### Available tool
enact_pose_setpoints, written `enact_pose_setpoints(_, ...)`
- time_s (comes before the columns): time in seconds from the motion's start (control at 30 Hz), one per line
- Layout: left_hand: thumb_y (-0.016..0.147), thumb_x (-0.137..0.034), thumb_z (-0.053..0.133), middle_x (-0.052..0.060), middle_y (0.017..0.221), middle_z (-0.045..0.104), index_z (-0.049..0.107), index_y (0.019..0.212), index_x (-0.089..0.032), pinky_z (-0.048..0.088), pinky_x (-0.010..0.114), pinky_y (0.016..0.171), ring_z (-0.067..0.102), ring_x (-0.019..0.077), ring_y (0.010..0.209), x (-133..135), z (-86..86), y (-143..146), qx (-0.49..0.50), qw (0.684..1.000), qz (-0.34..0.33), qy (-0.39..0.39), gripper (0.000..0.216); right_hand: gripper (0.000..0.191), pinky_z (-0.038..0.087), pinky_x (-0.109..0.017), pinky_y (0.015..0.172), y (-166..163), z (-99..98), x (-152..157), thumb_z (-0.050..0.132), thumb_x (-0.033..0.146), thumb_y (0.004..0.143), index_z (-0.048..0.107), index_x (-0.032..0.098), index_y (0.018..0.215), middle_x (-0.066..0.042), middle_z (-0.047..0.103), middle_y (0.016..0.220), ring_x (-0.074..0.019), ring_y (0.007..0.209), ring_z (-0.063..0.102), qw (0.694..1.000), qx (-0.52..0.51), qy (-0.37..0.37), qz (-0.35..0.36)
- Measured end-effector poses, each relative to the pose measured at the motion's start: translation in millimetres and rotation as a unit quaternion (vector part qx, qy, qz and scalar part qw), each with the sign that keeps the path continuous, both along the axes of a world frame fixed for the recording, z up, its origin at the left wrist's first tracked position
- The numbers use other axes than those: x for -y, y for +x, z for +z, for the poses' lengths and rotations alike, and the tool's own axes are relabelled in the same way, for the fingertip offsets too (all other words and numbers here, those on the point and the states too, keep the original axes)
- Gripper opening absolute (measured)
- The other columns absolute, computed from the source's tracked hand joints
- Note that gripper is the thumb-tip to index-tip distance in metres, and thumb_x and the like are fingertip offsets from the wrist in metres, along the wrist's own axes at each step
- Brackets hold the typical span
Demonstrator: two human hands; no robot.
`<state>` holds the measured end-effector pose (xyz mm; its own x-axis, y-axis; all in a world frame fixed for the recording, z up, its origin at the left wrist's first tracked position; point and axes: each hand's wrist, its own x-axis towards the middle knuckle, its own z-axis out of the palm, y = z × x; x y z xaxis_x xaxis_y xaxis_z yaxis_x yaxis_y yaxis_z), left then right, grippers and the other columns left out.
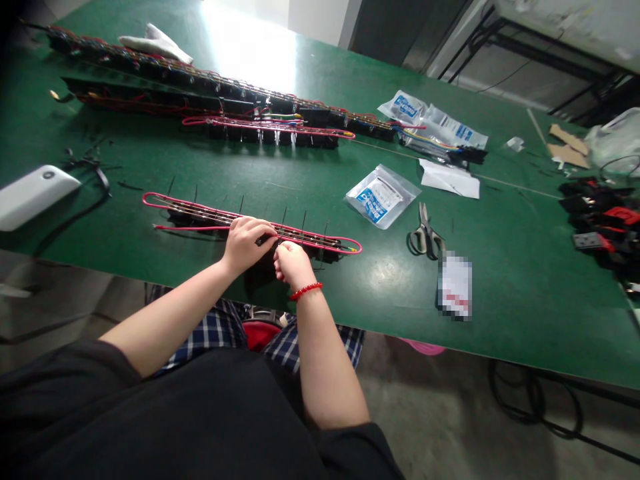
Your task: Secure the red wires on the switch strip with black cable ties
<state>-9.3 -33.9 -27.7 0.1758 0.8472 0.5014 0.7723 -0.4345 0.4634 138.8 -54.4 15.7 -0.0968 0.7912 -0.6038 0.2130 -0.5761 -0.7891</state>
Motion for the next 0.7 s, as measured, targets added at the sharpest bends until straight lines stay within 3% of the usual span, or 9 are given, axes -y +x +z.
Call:
enact_pose_setpoints(0.2,0.096,-0.033,0.061,-0.001,0.113,0.076,0.074,0.111,-0.034,0.038,0.044,0.101,0.063,0.0228,0.107,1,0.5,-1,-0.02,0.999,-0.029,-0.023,0.02,0.013,0.023,-0.018,0.033,-1,4.4,-2,0.046,0.018,0.082,0.047,0.021,0.07,0.009,0.045,0.041,-0.0064,0.029,0.038,1.0,-0.007,0.005,-0.01)
enact_pose_setpoints(0.3,0.097,-0.034,0.06,-0.001,0.112,0.076,0.076,0.108,-0.037,0.036,0.046,0.102,0.062,0.0234,0.108,1,-1.4,-2,-0.022,0.999,-0.035,-0.031,0.019,0.014,0.023,-0.018,0.034,-2,2.6,5,0.048,0.026,0.087,0.048,0.022,0.073,0.01,0.046,0.042,-0.0064,0.029,0.037,1.0,-0.021,0.018,-0.011)
enact_pose_setpoints(0.37,0.098,-0.034,0.06,-0.001,0.11,0.077,0.078,0.102,-0.037,0.035,0.046,0.102,0.062,0.0236,0.108,0,-2.7,-2,-0.023,0.999,-0.03,-0.036,0.019,0.019,0.026,-0.019,0.036,3,3.1,12,0.049,0.035,0.089,0.05,0.022,0.076,0.009,0.048,0.045,-0.0068,0.032,0.038,0.998,-0.028,0.053,-0.008)
enact_pose_setpoints(0.47,0.097,-0.035,0.061,-0.001,0.109,0.077,0.079,0.1,-0.038,0.036,0.045,0.101,0.062,0.023,0.107,-1,-3.7,-2,-0.018,0.999,-0.029,-0.037,0.018,0.027,0.036,-0.02,0.044,24,4.6,22,0.051,0.046,0.09,0.054,0.022,0.079,0.007,0.052,0.053,-0.008,0.041,0.043,0.984,0.008,0.173,-0.044)
enact_pose_setpoints(0.53,0.097,-0.035,0.061,-0.002,0.109,0.077,0.079,0.099,-0.039,0.036,0.045,0.101,0.062,0.0223,0.107,-1,-3.9,-2,-0.011,0.999,-0.032,-0.034,0.019,0.027,0.045,-0.023,0.056,47,3.2,26,0.052,0.047,0.09,0.057,0.022,0.081,0.004,0.057,0.062,-0.0113,0.053,0.052,0.956,0.105,0.255,-0.101)
enact_pose_setpoints(0.6,0.097,-0.033,0.061,-0.003,0.11,0.077,0.079,0.1,-0.041,0.036,0.044,0.101,0.062,0.0218,0.107,-1,-4.1,-2,-0.008,0.999,-0.036,-0.032,0.02,0.024,0.052,-0.03,0.072,72,-2.4,27,0.052,0.044,0.09,0.06,0.021,0.092,-0.002,0.064,0.079,-0.0162,0.071,0.06,0.908,0.228,0.315,-0.153)
enact_pose_setpoints(0.63,0.097,-0.032,0.061,-0.003,0.11,0.077,0.079,0.1,-0.041,0.036,0.044,0.101,0.062,0.0216,0.108,-1,-4.3,-2,-0.007,0.999,-0.036,-0.032,0.02,0.024,0.053,-0.035,0.082,84,-7.0,27,0.056,0.041,0.087,0.061,0.021,0.1,-0.005,0.067,0.089,-0.0192,0.081,0.062,0.879,0.294,0.342,-0.155)
enact_pose_setpoints(0.7,0.097,-0.031,0.061,-0.003,0.11,0.077,0.079,0.1,-0.041,0.036,0.044,0.101,0.062,0.0216,0.107,-1,-4.9,-2,-0.008,0.999,-0.033,-0.03,0.02,0.044,0.046,-0.047,0.103,103,-19.0,26,0.067,0.039,0.078,0.06,0.02,0.118,-0.012,0.065,0.118,-0.0268,0.11,0.06,0.835,0.386,0.381,-0.093)
